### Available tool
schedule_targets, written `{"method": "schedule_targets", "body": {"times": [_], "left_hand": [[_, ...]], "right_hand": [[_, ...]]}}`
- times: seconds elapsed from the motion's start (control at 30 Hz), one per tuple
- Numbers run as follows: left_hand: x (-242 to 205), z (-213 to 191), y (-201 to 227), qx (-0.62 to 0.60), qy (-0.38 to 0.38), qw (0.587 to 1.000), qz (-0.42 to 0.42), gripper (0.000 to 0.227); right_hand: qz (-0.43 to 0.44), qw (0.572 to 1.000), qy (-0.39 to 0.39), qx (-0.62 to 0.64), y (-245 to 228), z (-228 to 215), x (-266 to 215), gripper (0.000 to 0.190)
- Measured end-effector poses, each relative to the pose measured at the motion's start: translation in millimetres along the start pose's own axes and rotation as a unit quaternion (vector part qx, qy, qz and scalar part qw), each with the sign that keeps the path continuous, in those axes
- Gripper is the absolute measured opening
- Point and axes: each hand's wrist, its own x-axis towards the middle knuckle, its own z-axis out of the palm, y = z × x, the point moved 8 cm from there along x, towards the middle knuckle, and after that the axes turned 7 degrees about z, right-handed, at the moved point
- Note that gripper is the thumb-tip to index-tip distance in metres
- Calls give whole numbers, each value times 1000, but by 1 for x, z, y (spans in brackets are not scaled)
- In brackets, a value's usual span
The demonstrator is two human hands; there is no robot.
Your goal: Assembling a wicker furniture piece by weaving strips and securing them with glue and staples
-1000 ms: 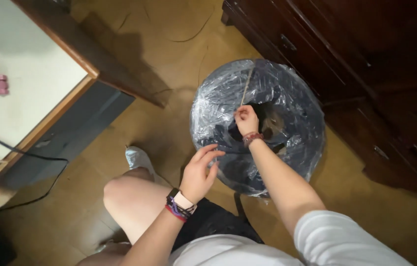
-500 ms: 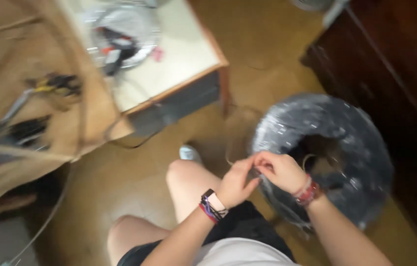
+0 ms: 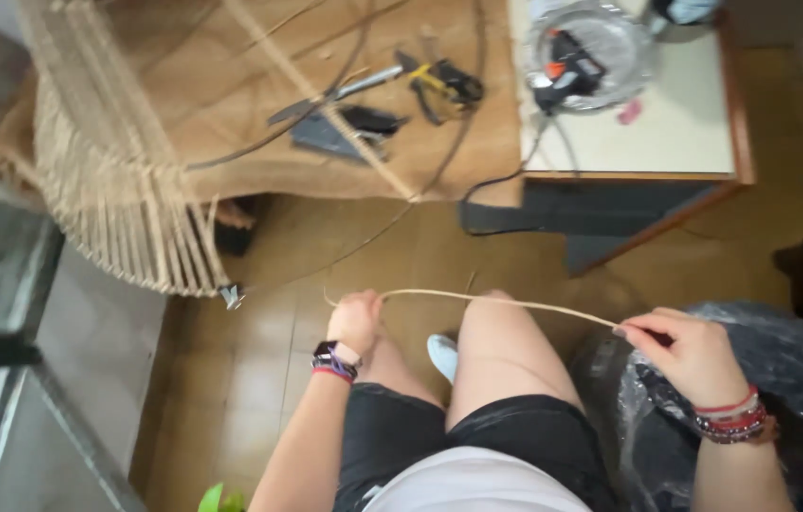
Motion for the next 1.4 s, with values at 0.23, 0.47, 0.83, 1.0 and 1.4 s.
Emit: {"method": "schedule_targets", "body": {"times": [0.23, 0.47, 0.83, 1.0, 1.4], "left_hand": [[-19, -119, 168, -214, -121, 969, -4, 73], [-89, -87, -38, 302, -114, 941, -102, 18], [-32, -203, 176, -147, -70, 986, -25, 45], [-83, -110, -41, 52, -53, 981, -177, 25], [-44, -124, 111, -189, 77, 972, 118, 29]], "right_hand": [[-110, 985, -104, -86, -145, 130, 24, 17], [44, 982, -120, -137, -100, 54, 28, 24], [-114, 969, -142, -168, -169, 133, 4, 20], [-38, 988, -47, -143, -97, 35, 11, 23], [-19, 979, -164, -119, -140, 83, -1, 21]]}}
